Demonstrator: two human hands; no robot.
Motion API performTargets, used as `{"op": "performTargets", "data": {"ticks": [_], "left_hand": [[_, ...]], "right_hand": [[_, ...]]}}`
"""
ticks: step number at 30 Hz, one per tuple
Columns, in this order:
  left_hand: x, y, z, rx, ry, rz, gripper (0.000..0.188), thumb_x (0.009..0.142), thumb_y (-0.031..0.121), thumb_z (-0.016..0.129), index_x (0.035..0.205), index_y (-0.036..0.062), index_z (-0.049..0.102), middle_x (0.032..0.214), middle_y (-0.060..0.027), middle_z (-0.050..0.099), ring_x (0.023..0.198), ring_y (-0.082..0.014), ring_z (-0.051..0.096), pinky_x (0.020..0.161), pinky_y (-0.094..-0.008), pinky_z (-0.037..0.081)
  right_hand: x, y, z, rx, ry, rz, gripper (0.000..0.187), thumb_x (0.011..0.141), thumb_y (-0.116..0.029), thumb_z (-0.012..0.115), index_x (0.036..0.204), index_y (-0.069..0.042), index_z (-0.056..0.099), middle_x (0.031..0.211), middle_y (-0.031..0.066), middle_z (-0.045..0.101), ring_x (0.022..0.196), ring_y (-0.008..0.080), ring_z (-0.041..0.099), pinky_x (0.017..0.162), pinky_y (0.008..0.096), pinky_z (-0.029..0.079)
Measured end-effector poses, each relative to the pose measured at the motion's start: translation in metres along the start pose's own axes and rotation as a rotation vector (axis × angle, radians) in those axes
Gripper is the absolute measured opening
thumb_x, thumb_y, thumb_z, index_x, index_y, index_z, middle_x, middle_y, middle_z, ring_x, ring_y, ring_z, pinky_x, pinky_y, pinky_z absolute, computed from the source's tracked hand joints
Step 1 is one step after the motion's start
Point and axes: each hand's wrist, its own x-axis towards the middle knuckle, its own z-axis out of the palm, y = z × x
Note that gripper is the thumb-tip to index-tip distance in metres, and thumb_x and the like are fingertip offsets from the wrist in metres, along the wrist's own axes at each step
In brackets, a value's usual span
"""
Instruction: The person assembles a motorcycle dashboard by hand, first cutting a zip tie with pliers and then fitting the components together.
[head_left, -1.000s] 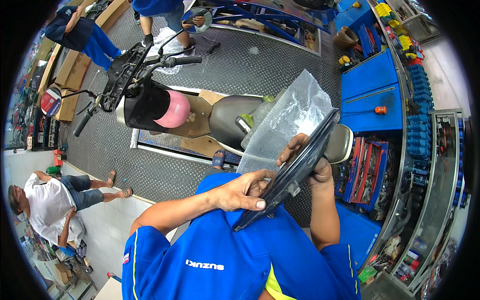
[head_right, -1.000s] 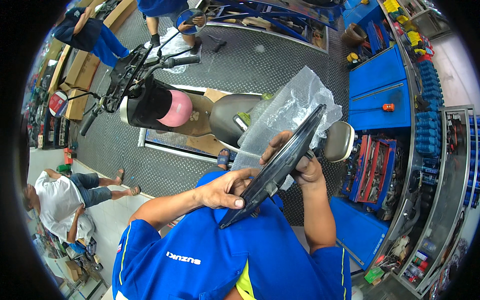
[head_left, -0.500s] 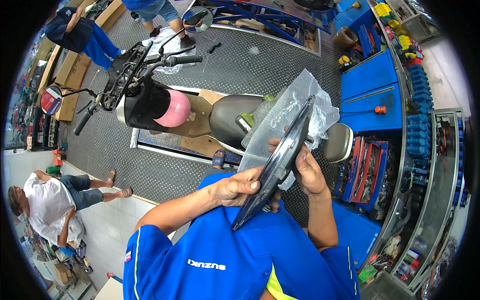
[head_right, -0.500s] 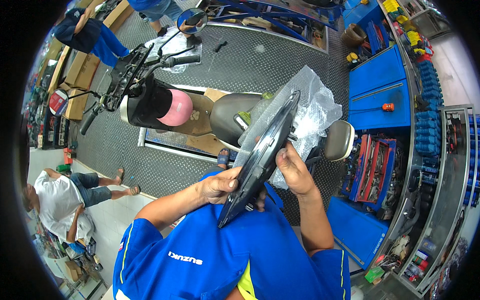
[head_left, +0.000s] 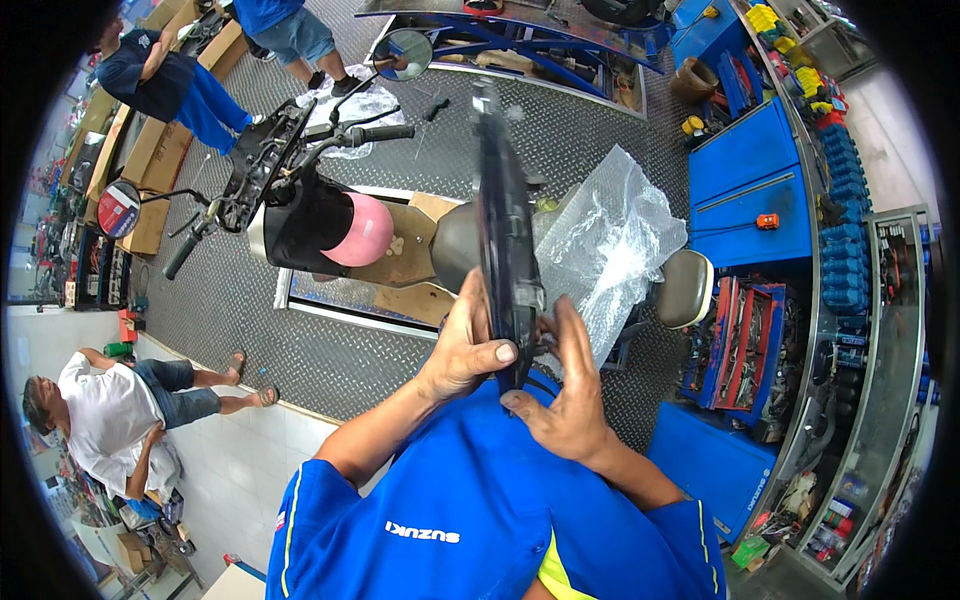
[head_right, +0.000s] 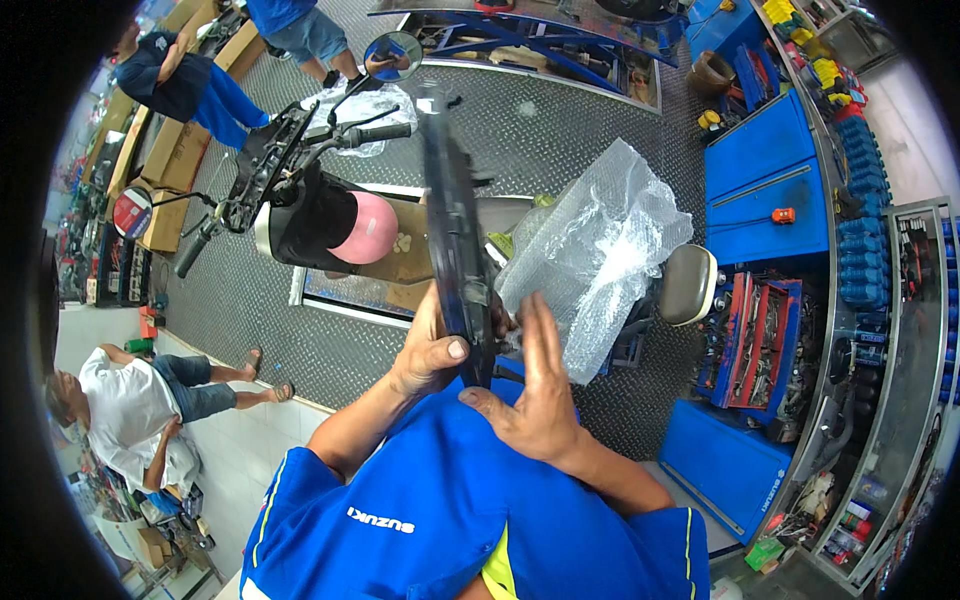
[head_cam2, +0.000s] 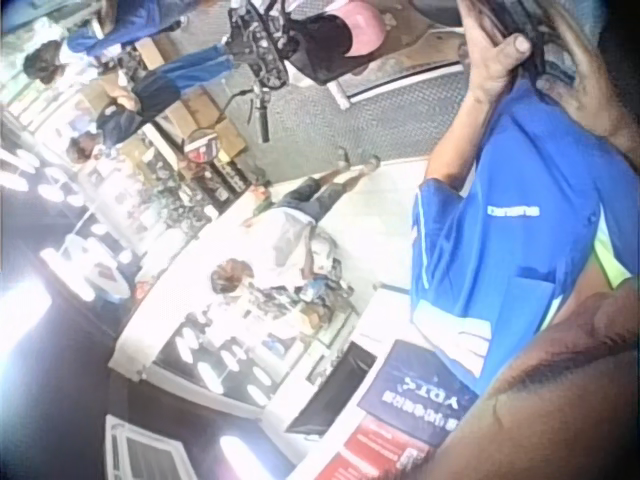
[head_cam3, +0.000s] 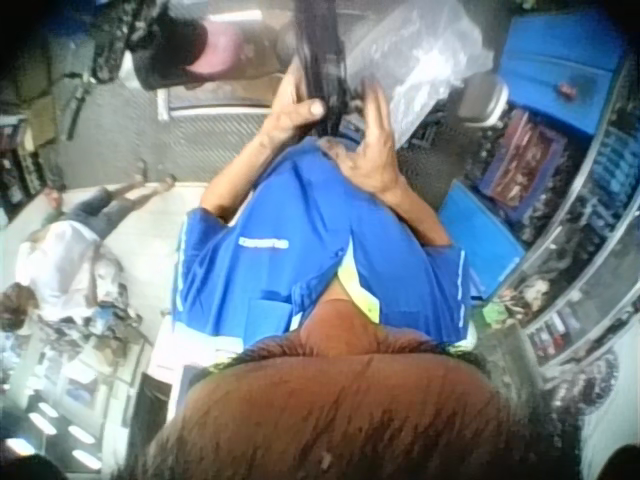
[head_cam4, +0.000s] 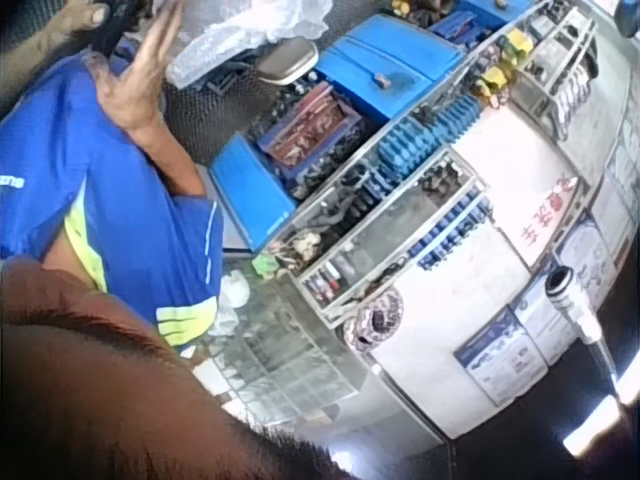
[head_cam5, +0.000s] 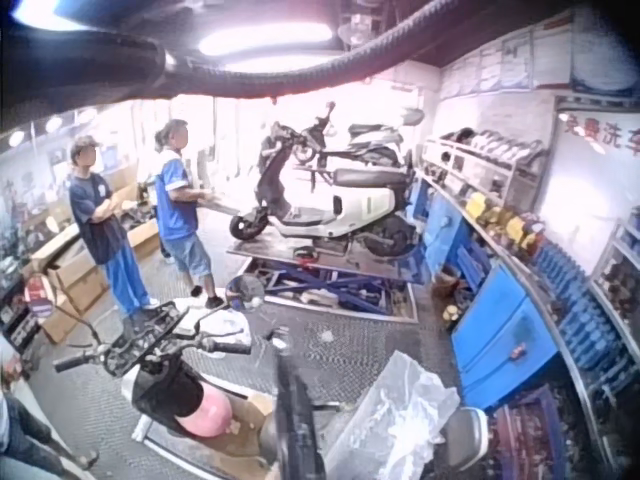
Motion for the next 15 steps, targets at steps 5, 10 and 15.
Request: {"op": "performTargets", "data": {"ticks": [5, 10, 15], "left_hand": [[0.006, -0.005, -0.015, 0.068, -0.061, 0.184, 0.118, 0.077, 0.032, 0.097, 0.161, 0.0023, 0.02, 0.134, -0.0144, 0.055, 0.124, -0.0259, 0.062, 0.109, -0.0422, 0.052], [-0.003, 0.006, -0.009, 0.124, -0.008, 0.238, 0.128, 0.075, 0.043, 0.099, 0.164, 0.0036, 0.016, 0.149, -0.0209, 0.051, 0.139, -0.0293, 0.054, 0.12, -0.0473, 0.043], [-0.013, 0.037, -0.05, -0.066, -0.112, 0.131, 0.081, 0.088, 0.029, 0.089, 0.149, 0.0004, 0.045, 0.141, -0.0268, 0.062, 0.133, -0.0411, 0.063, 0.112, -0.0551, 0.054]], "right_hand": [[0.016, -0.019, 0.021, -0.001, 0.129, -0.209, 0.084, 0.1, -0.032, 0.075, 0.158, 0.012, 0.034, 0.15, 0.0396, 0.049, 0.137, 0.0571, 0.054, 0.113, 0.0533, 0.049], [0.032, -0.023, 0.003, 0.16, 0.063, -0.226, 0.069, 0.09, -0.009, 0.08, 0.15, 0.005, 0.051, 0.146, 0.0345, 0.057, 0.132, 0.0532, 0.061, 0.109, 0.0522, 0.053], [0.041, -0.011, -0.063, 0.196, -0.222, -0.353, 0.069, 0.083, -0.001, 0.083, 0.146, 0.002, 0.057, 0.144, 0.0282, 0.063, 0.128, 0.0474, 0.066, 0.109, 0.0463, 0.054]]}}
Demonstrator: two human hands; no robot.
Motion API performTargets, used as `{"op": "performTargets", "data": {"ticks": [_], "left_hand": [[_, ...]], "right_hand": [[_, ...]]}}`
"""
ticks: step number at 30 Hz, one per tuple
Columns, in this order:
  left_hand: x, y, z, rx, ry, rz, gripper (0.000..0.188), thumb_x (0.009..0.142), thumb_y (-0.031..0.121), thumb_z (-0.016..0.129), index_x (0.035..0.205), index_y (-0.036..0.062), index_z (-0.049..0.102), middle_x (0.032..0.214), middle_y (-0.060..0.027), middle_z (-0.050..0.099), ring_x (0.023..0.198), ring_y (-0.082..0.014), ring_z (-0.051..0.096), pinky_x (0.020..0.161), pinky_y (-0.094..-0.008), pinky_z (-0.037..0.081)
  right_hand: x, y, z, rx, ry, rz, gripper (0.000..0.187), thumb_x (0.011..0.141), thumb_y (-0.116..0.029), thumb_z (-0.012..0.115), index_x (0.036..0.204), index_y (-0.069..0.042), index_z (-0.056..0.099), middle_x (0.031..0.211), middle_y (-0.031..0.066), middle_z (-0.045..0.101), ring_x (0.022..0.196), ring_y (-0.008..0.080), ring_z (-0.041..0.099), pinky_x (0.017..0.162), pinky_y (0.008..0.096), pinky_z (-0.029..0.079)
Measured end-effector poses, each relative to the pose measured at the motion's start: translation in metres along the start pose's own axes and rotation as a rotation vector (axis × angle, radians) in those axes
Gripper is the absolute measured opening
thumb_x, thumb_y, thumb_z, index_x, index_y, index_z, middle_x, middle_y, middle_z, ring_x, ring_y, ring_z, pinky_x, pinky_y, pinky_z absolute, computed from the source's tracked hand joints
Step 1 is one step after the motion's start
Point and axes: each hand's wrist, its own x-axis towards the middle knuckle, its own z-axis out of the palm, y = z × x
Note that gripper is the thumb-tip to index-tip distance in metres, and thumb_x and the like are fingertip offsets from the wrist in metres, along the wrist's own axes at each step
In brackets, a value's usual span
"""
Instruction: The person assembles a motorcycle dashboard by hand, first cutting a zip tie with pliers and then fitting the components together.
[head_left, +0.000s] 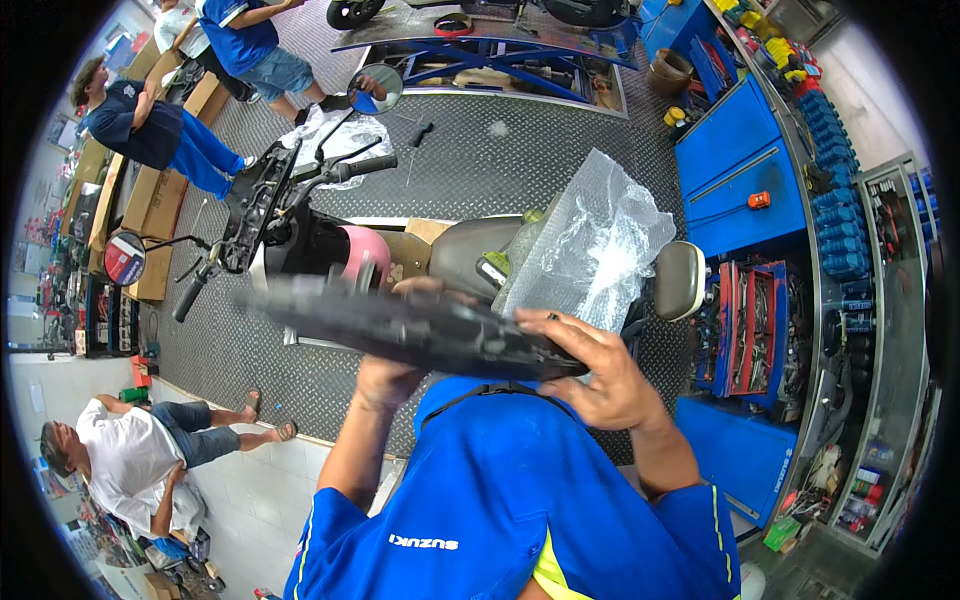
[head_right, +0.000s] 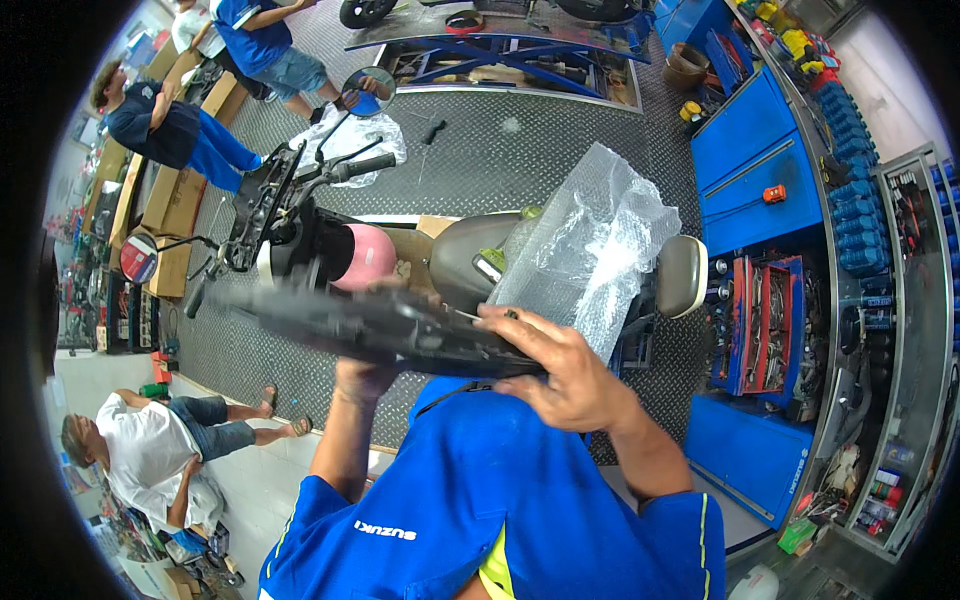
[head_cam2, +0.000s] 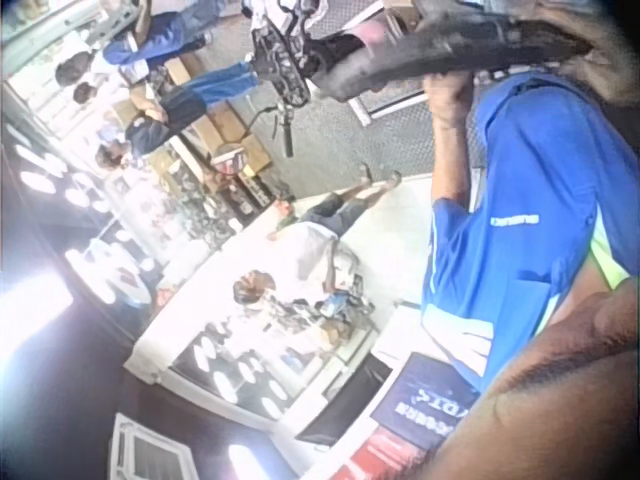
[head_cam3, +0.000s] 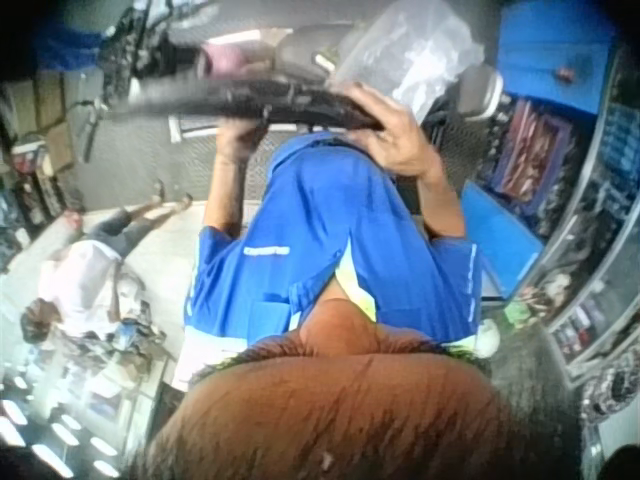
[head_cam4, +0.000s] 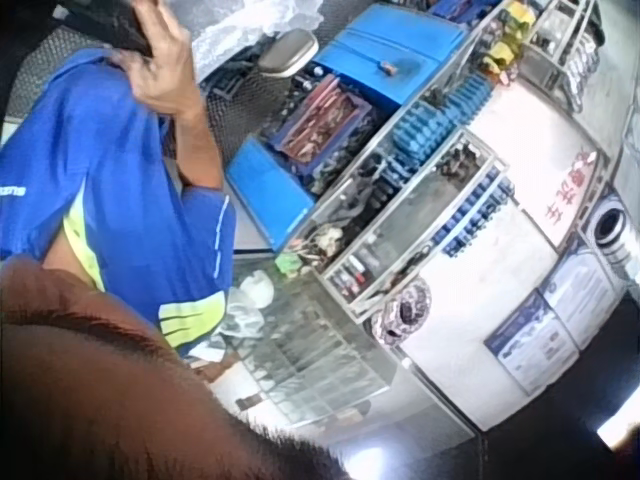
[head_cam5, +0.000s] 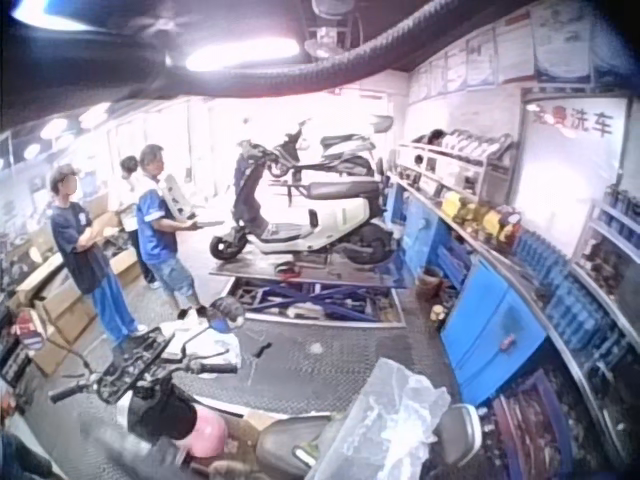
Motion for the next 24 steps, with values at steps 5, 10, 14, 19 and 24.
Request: {"op": "performTargets", "data": {"ticks": [5, 10, 14, 19, 24], "left_hand": [[0.009, 0.045, -0.027, -0.062, -0.219, -0.467, 0.088, 0.102, 0.077, 0.046, 0.148, 0.0008, 0.049, 0.141, -0.0352, 0.061, 0.129, -0.0493, 0.064, 0.104, -0.0626, 0.054], [0.021, 0.058, 0.015, 0.269, -0.687, -0.779, 0.096, 0.103, 0.07, 0.055, 0.161, -0.0038, 0.032, 0.143, -0.0275, 0.061, 0.131, -0.0354, 0.064, 0.107, -0.0486, 0.055], [0.03, 0.049, 0.05, 0.528, -0.884, -0.995, 0.099, 0.103, 0.055, 0.067, 0.167, -0.0059, 0.02, 0.15, -0.0239, 0.053, 0.14, -0.0298, 0.053, 0.117, -0.0435, 0.043], [0.019, 0.026, 0.042, 0.436, -0.891, -1.081, 0.099, 0.1, 0.042, 0.071, 0.168, -0.0061, 0.017, 0.165, -0.0272, 0.036, 0.155, -0.032, 0.036, 0.127, -0.0429, 0.029], [0.014, 0.028, 0.046, 0.33, -0.742, -1.163, 0.099, 0.096, 0.035, 0.073, 0.169, -0.0047, 0.019, 0.171, -0.0238, 0.032, 0.159, -0.0306, 0.029, 0.13, -0.042, 0.021]], "right_hand": [[-0.001, -0.004, -0.035, 0.168, -0.458, -0.05, 0.062, 0.093, -0.015, 0.08, 0.147, 0.003, 0.057, 0.127, 0.0249, 0.07, 0.113, 0.0449, 0.07, 0.095, 0.0475, 0.056], [0.016, -0.009, -0.03, 0.077, -0.803, -0.02, 0.063, 0.1, -0.032, 0.075, 0.148, 0.003, 0.056, 0.129, 0.0244, 0.071, 0.111, 0.0432, 0.072, 0.089, 0.048, 0.059], [0.018, -0.008, -0.027, 0.108, -0.813, 0.033, 0.062, 0.101, -0.03, 0.074, 0.147, 0.006, 0.055, 0.123, 0.0263, 0.072, 0.109, 0.045, 0.071, 0.09, 0.0496, 0.058], [0.017, -0.019, -0.03, 0.008, -0.873, 0.136, 0.06, 0.103, -0.029, 0.07, 0.149, 0.006, 0.053, 0.119, 0.0268, 0.072, 0.111, 0.0454, 0.069, 0.094, 0.0533, 0.054], [0.014, -0.013, -0.027, -0.014, -0.875, 0.195, 0.057, 0.104, -0.03, 0.067, 0.149, 0.003, 0.052, 0.117, 0.0249, 0.073, 0.108, 0.0455, 0.07, 0.091, 0.0543, 0.054]]}}
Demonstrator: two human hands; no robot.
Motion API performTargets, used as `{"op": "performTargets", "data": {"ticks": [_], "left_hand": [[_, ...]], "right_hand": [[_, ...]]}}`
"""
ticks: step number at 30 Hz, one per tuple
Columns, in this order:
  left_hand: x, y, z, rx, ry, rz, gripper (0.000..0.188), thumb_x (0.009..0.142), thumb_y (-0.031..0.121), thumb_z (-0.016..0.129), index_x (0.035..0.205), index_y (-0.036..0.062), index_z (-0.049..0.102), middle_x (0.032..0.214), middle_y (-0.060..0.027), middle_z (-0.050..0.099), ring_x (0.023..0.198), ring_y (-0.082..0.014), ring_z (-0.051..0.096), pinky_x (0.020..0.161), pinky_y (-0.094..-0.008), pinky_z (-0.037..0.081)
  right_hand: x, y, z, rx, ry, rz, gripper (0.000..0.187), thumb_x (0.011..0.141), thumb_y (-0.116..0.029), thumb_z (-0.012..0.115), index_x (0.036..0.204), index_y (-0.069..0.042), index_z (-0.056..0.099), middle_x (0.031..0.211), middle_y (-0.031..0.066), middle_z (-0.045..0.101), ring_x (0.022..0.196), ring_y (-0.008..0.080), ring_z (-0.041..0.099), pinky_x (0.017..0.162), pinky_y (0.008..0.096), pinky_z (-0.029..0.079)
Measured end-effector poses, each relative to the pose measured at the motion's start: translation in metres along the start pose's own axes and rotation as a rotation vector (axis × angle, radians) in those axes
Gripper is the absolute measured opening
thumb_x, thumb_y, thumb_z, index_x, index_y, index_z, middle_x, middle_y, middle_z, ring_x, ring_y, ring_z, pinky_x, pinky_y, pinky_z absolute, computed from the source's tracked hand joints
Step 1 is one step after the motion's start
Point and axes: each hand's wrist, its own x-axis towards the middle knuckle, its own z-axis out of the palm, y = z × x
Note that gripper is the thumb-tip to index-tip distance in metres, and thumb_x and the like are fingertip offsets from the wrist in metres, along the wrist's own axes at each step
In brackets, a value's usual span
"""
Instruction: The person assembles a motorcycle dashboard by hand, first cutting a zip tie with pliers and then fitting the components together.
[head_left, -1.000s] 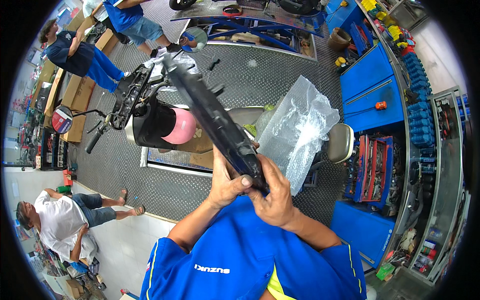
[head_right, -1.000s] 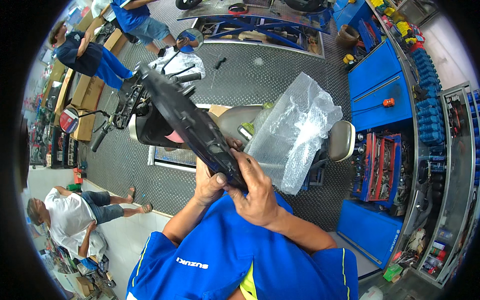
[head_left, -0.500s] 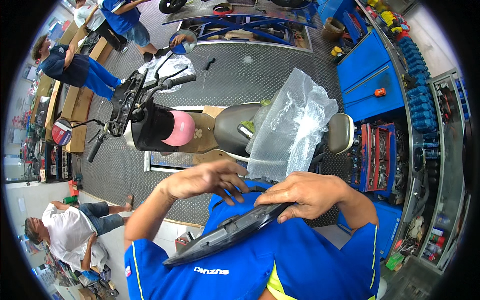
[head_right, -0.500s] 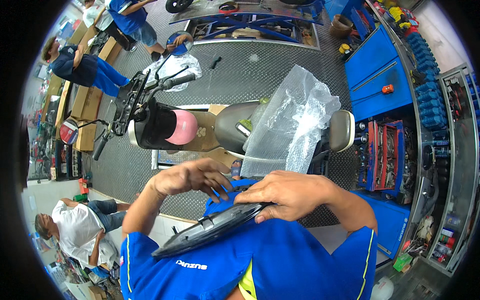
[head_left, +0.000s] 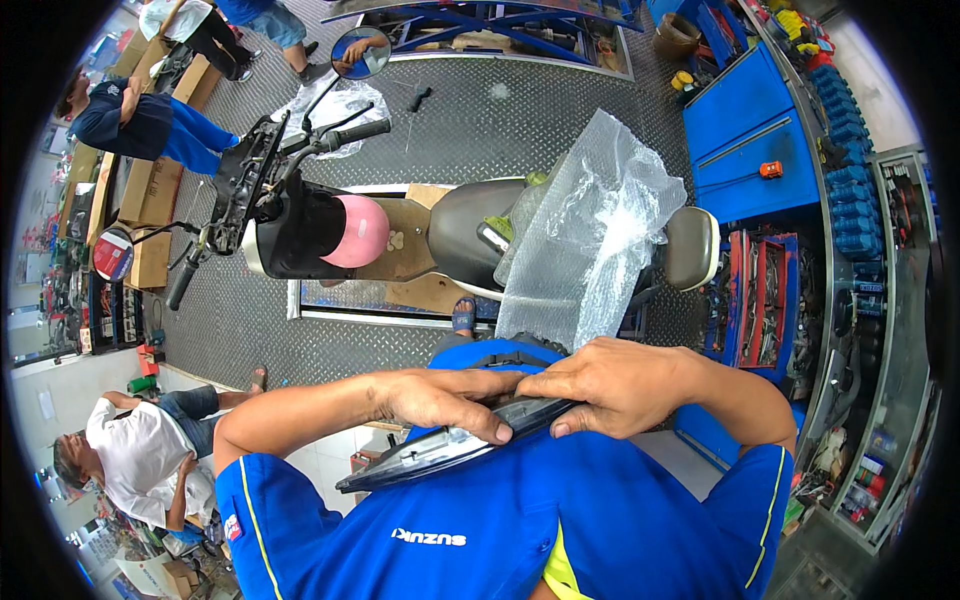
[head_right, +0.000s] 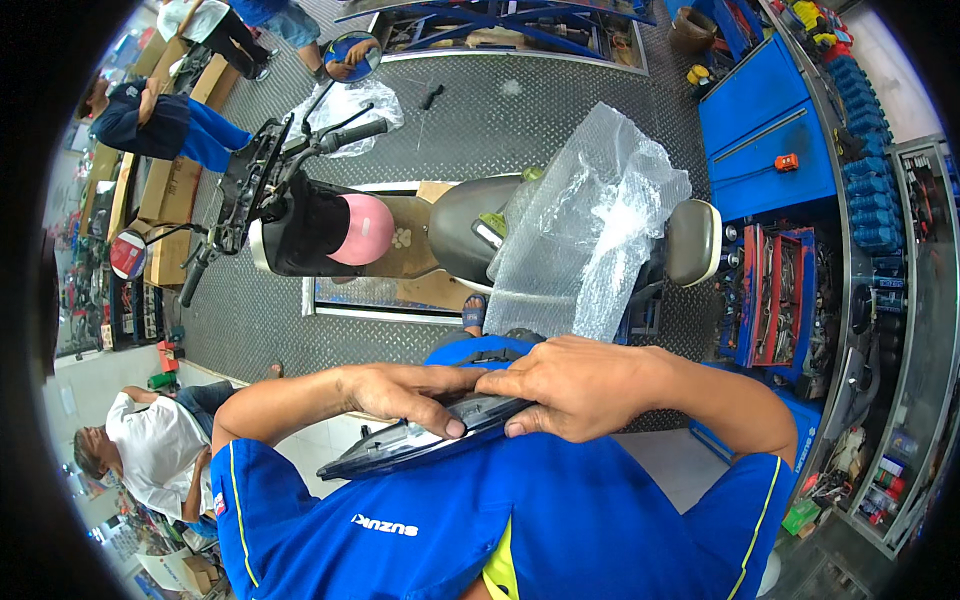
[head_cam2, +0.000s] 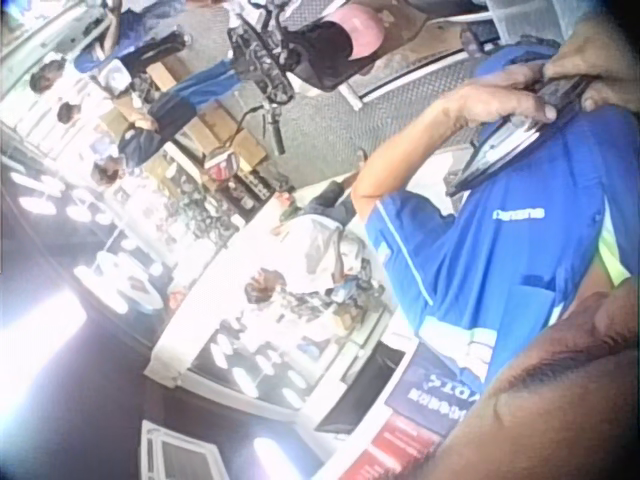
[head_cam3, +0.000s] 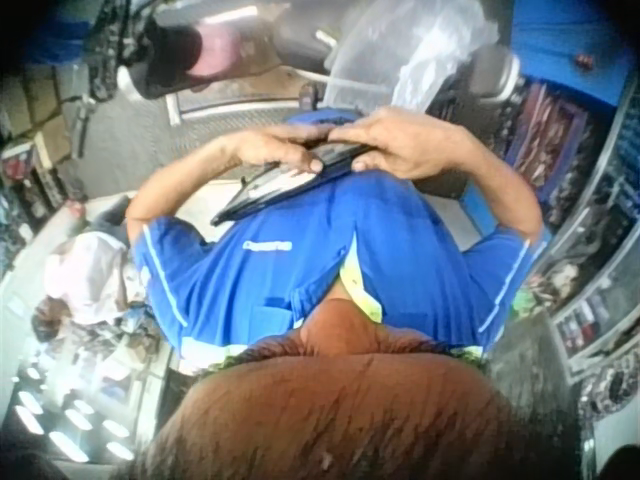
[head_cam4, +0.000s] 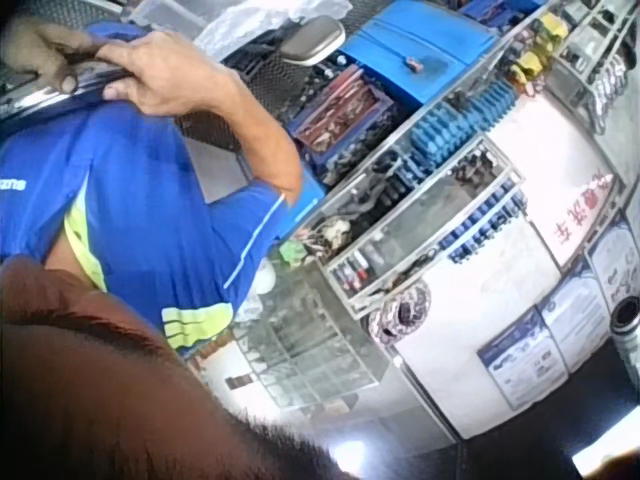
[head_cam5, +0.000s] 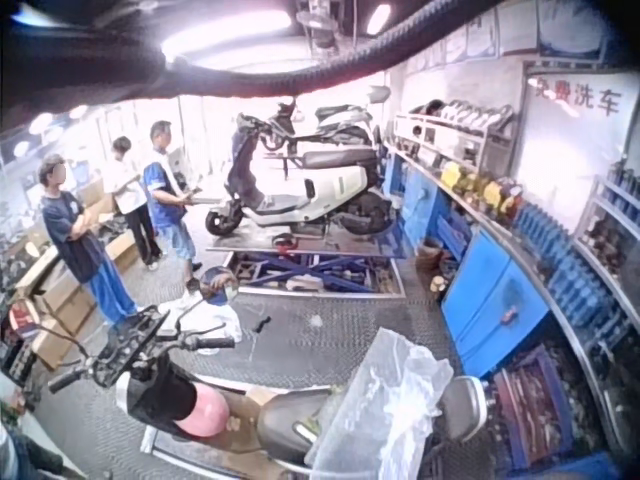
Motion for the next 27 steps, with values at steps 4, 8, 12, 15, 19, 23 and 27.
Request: {"op": "performTargets", "data": {"ticks": [4, 8, 12, 15, 19, 23, 27], "left_hand": [[0.001, -0.01, 0.005, -0.207, 0.115, 0.028, 0.095, 0.092, 0.028, 0.073, 0.168, -0.0041, 0.027, 0.166, -0.0213, 0.041, 0.155, -0.0279, 0.036, 0.128, -0.0398, 0.024], [0.01, -0.038, 0.002, -0.374, 0.164, 0.166, 0.081, 0.094, 0.022, 0.071, 0.163, -0.0049, 0.038, 0.146, -0.0149, 0.057, 0.132, -0.0188, 0.053, 0.113, -0.0323, 0.04], [0.012, -0.036, 0.002, -0.434, 0.202, 0.18, 0.082, 0.089, 0.02, 0.07, 0.161, -0.0067, 0.04, 0.146, -0.0171, 0.059, 0.134, -0.0217, 0.055, 0.116, -0.0341, 0.039], [0.014, -0.041, -0.001, -0.463, 0.176, 0.166, 0.085, 0.084, 0.021, 0.069, 0.159, -0.0086, 0.04, 0.149, -0.0213, 0.059, 0.14, -0.0266, 0.055, 0.123, -0.0373, 0.035], [0.016, -0.041, 0.0, -0.484, 0.174, 0.195, 0.085, 0.083, 0.021, 0.068, 0.158, -0.0105, 0.041, 0.146, -0.0246, 0.061, 0.139, -0.0293, 0.057, 0.125, -0.0397, 0.036], [0.014, -0.04, 0.002, -0.539, 0.156, 0.193, 0.083, 0.085, 0.02, 0.067, 0.158, -0.0106, 0.04, 0.146, -0.0259, 0.061, 0.139, -0.0309, 0.057, 0.125, -0.0416, 0.035], [0.011, -0.041, 0.003, -0.579, 0.167, 0.153, 0.081, 0.085, 0.019, 0.071, 0.155, -0.0105, 0.044, 0.145, -0.0263, 0.062, 0.139, -0.0311, 0.058, 0.126, -0.0422, 0.035]], "right_hand": [[0.0, 0.003, 0.0, -0.047, 0.095, 0.001, 0.05, 0.104, -0.034, 0.067, 0.14, 0.001, 0.06, 0.108, 0.0209, 0.076, 0.097, 0.0443, 0.072, 0.079, 0.0565, 0.054], [0.005, -0.007, -0.005, -0.11, 0.107, 0.164, 0.043, 0.102, -0.035, 0.069, 0.13, -0.003, 0.068, 0.099, 0.0184, 0.076, 0.091, 0.0409, 0.073, 0.074, 0.0543, 0.054], [0.005, -0.009, 0.01, -0.214, 0.285, 0.152, 0.04, 0.1, -0.037, 0.071, 0.125, -0.005, 0.072, 0.095, 0.0167, 0.074, 0.088, 0.0392, 0.072, 0.074, 0.0524, 0.053], [0.009, -0.005, 0.012, -0.215, 0.309, 0.151, 0.041, 0.099, -0.038, 0.072, 0.124, -0.006, 0.073, 0.093, 0.0159, 0.072, 0.087, 0.0394, 0.072, 0.075, 0.0521, 0.053], [0.013, -0.002, 0.005, -0.154, 0.246, 0.174, 0.041, 0.099, -0.038, 0.072, 0.124, -0.007, 0.073, 0.093, 0.016, 0.072, 0.088, 0.0396, 0.071, 0.075, 0.0522, 0.053], [0.016, -0.002, 0.003, -0.165, 0.223, 0.178, 0.041, 0.099, -0.039, 0.072, 0.125, -0.007, 0.074, 0.094, 0.0162, 0.072, 0.088, 0.0396, 0.071, 0.074, 0.0526, 0.052], [0.018, 0.003, 0.005, -0.14, 0.208, 0.155, 0.042, 0.1, -0.04, 0.071, 0.124, -0.006, 0.074, 0.094, 0.0164, 0.073, 0.088, 0.0398, 0.071, 0.075, 0.0528, 0.052]]}}
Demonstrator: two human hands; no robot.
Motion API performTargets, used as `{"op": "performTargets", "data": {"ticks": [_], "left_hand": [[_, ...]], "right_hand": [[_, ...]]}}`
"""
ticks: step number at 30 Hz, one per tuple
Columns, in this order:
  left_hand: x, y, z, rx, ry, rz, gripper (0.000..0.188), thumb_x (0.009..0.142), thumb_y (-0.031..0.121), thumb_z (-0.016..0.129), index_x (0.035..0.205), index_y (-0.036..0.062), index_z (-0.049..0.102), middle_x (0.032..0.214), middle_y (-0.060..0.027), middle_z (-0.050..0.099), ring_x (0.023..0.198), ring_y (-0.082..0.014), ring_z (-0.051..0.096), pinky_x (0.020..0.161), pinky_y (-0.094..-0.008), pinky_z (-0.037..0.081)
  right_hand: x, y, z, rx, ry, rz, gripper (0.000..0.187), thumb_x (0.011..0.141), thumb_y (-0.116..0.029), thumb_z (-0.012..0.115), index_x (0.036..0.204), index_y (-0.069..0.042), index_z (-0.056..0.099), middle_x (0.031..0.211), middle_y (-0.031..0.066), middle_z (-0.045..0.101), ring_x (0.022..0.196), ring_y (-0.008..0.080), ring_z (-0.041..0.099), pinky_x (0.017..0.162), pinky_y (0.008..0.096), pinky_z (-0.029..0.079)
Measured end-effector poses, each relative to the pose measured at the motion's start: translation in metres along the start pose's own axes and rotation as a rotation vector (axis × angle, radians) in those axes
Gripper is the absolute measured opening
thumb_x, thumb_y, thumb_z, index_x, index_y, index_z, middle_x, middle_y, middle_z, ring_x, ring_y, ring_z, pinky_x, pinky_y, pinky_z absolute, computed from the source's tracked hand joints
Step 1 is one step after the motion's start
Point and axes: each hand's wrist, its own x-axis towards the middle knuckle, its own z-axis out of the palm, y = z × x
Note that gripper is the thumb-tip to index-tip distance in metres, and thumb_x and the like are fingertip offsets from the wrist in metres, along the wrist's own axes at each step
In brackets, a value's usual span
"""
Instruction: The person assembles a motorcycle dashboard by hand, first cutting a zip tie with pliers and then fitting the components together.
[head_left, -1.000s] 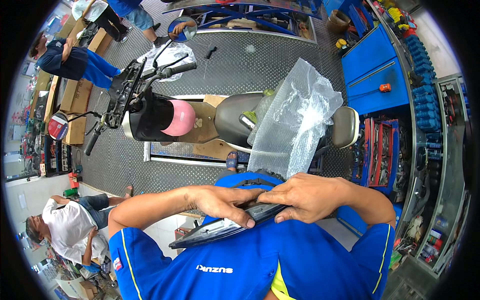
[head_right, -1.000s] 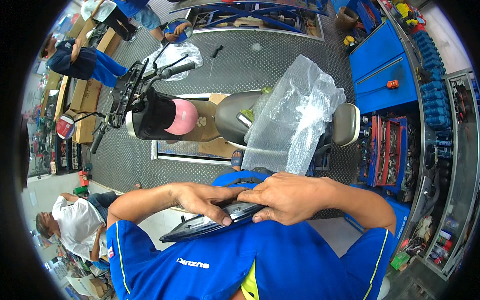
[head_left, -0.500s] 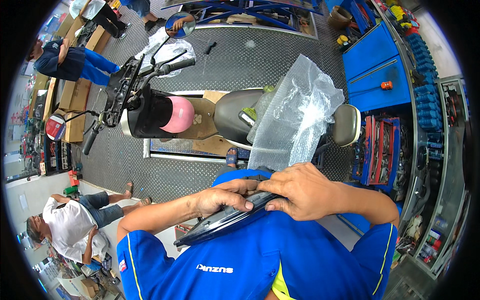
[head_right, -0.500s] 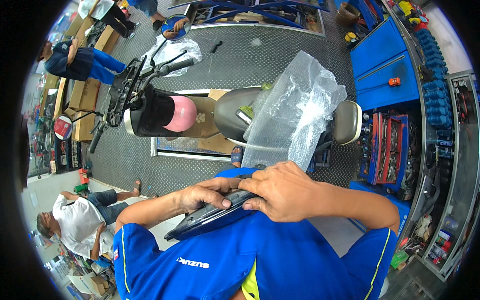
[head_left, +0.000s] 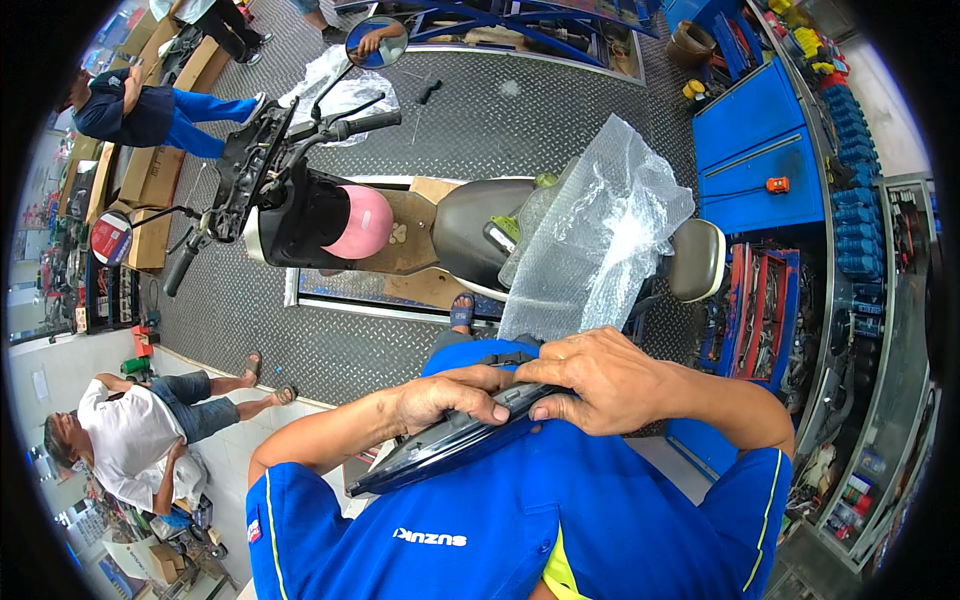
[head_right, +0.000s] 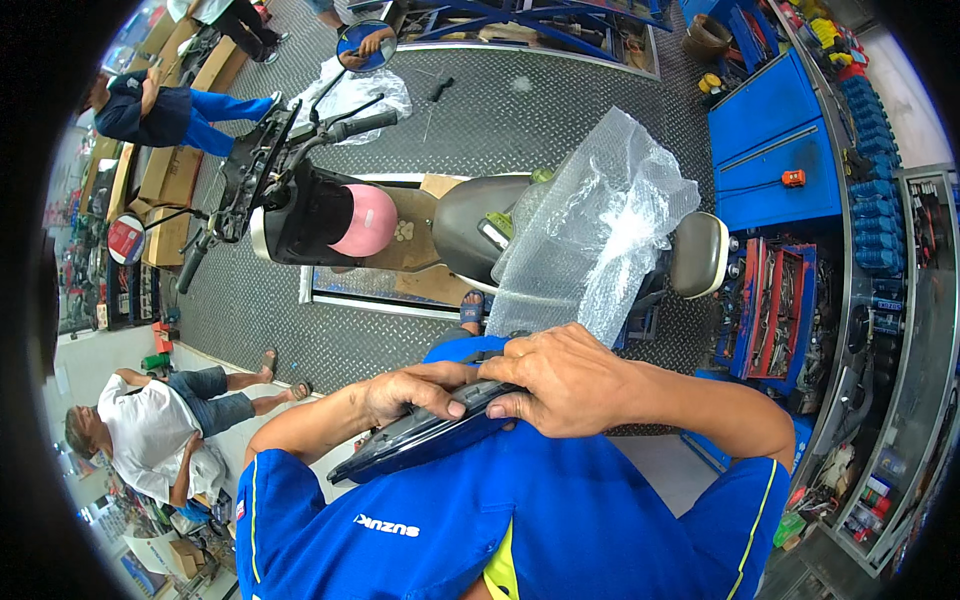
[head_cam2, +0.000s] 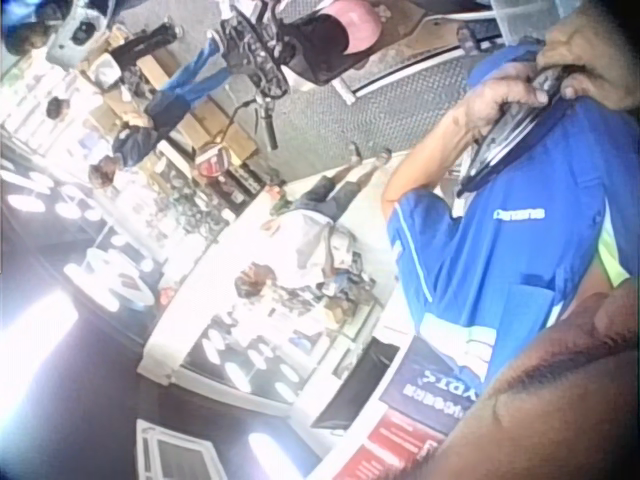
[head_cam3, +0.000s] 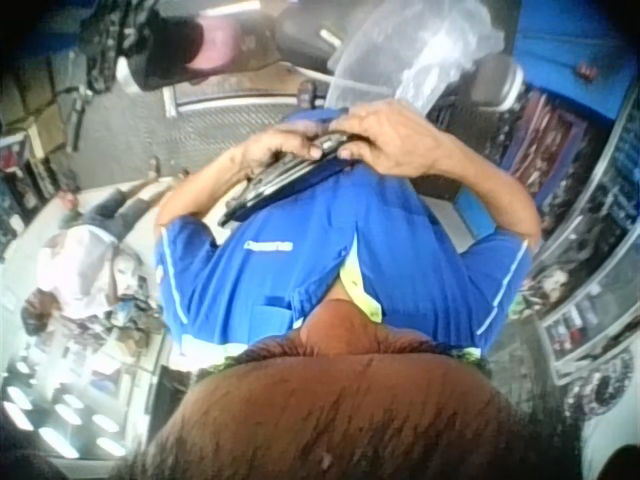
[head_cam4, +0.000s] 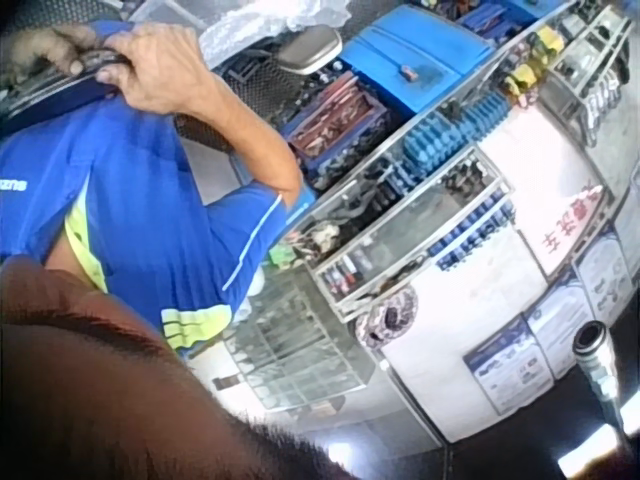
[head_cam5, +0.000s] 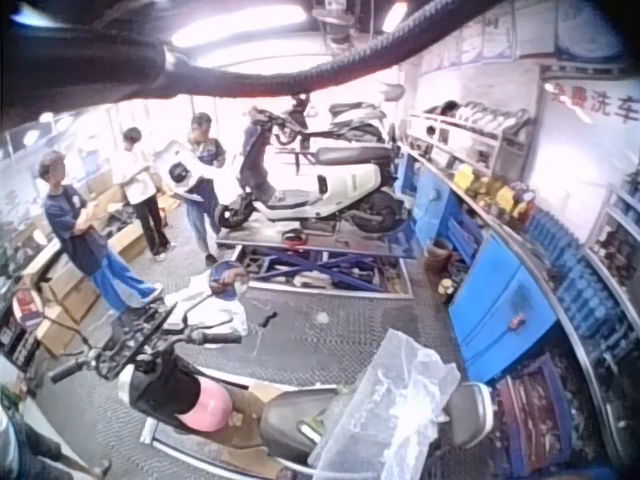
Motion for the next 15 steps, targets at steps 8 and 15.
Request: {"op": "performTargets", "data": {"ticks": [8, 15], "left_hand": [[-0.008, -0.007, -0.008, -0.026, -0.02, 0.107, 0.078, 0.081, 0.018, 0.075, 0.148, -0.0127, 0.051, 0.14, -0.0272, 0.066, 0.137, -0.0324, 0.06, 0.123, -0.0402, 0.036], [-0.033, -0.018, -0.036, 0.303, 0.389, 0.38, 0.1, 0.07, 0.035, 0.078, 0.151, -0.0156, 0.05, 0.151, -0.0312, 0.058, 0.137, -0.0364, 0.06, 0.124, -0.0432, 0.037]], "right_hand": [[0.021, -0.007, -0.014, -0.01, -0.047, -0.053, 0.04, 0.098, -0.039, 0.074, 0.12, -0.005, 0.074, 0.089, 0.0186, 0.073, 0.093, 0.0417, 0.073, 0.079, 0.0542, 0.054], [0.098, -0.056, -0.048, -0.212, 0.199, -0.253, 0.039, 0.088, -0.041, 0.081, 0.088, -0.003, 0.075, 0.08, 0.0174, 0.074, 0.077, 0.0387, 0.075, 0.065, 0.0507, 0.058]]}}
